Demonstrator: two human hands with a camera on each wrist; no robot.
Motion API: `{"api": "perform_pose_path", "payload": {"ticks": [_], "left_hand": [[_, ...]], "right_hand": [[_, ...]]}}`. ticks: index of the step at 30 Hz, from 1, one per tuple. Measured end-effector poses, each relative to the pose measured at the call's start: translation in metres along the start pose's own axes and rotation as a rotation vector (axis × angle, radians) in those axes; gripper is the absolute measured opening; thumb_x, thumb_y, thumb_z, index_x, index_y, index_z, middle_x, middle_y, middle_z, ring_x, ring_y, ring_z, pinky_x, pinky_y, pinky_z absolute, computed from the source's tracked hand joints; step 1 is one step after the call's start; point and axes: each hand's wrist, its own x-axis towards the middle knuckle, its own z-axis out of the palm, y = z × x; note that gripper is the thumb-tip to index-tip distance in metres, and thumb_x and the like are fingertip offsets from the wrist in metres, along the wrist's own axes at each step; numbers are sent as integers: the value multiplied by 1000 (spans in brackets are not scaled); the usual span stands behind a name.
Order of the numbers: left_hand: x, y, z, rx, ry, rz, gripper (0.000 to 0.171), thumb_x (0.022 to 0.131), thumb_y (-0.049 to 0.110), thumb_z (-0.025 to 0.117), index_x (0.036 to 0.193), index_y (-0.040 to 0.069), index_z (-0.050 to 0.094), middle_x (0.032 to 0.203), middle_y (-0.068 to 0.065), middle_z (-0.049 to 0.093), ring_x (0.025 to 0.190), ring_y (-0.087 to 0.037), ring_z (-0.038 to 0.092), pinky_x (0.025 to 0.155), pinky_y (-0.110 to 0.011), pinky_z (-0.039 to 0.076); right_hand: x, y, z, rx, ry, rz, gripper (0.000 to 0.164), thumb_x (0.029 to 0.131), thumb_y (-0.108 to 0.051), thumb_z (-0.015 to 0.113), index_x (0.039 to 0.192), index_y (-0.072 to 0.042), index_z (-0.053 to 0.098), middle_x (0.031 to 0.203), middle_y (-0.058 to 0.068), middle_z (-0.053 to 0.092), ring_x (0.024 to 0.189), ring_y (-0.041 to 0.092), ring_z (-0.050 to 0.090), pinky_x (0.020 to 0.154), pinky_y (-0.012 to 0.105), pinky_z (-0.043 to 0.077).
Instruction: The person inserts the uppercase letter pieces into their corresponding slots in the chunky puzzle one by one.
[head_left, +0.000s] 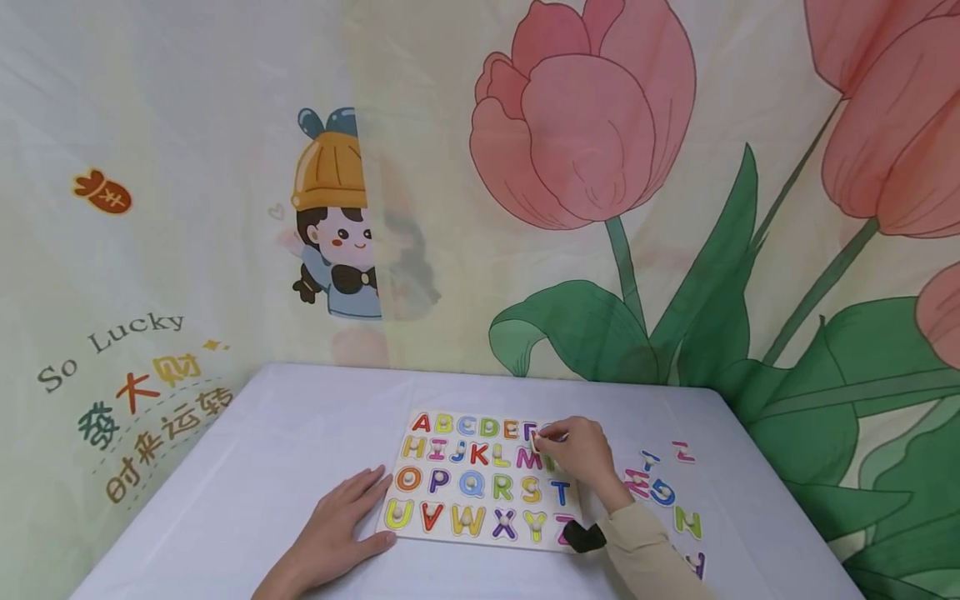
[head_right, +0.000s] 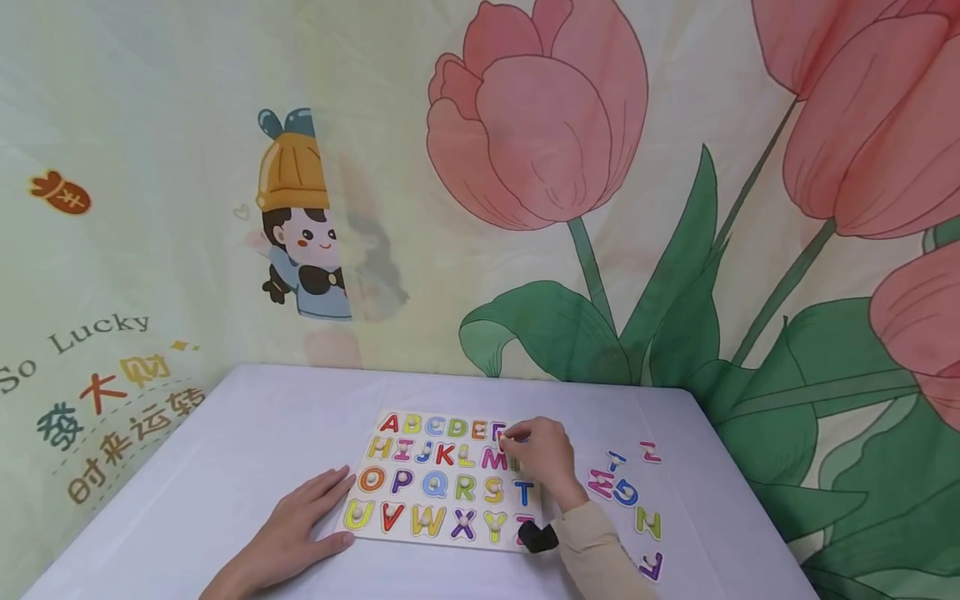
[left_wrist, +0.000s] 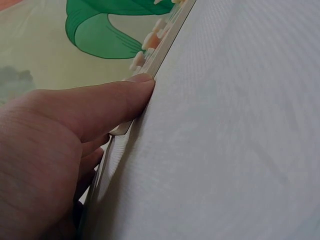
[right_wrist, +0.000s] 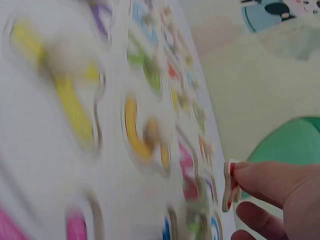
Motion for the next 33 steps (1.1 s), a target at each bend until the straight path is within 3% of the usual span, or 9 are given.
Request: {"api": "perform_pose_path", "payload": {"ticks": [6,13,20,27,33], "left_hand": [[0,0,-3,-4,6,1,85,91,64,73,159,18,52,168,-5,43,156,-36,35,122,-66,29],[1,2,-4,-6,-10,7,85,92,65,71,160,18,51,168,-6,42,156,-37,34,122,-67,29],[1,2,-2,-7,10,27,84,92,64,71,159,17,52,168,-6,43,156,-37,36,121,-66,31],[-1,0,1,20,62,56,82,92,62,74,157,16,55,164,-6,48,152,-37,41,118,-65,35],[0,-3,3,-1,31,24,84,91,64,73,158,17,54,166,-6,46,154,-36,38,121,-65,31]], "right_hand": [[-10,-34,26,93,19,22,9,87,-22,87,90,-14,85,89,-1,71,75,13,61,60,28,50],[-16,-57,59,105,58,26,8,83,-19,89,81,-16,82,98,3,68,83,16,56,60,27,45],[-16,-64,82,116,116,123,10,81,-21,92,83,-16,83,99,1,65,93,18,55,75,33,44],[-14,-65,93,121,164,175,13,78,-25,94,81,-18,84,103,2,66,96,22,57,89,44,50],[-16,-65,99,109,188,174,15,77,-29,96,81,-20,84,106,4,65,96,23,57,86,44,49]]}}
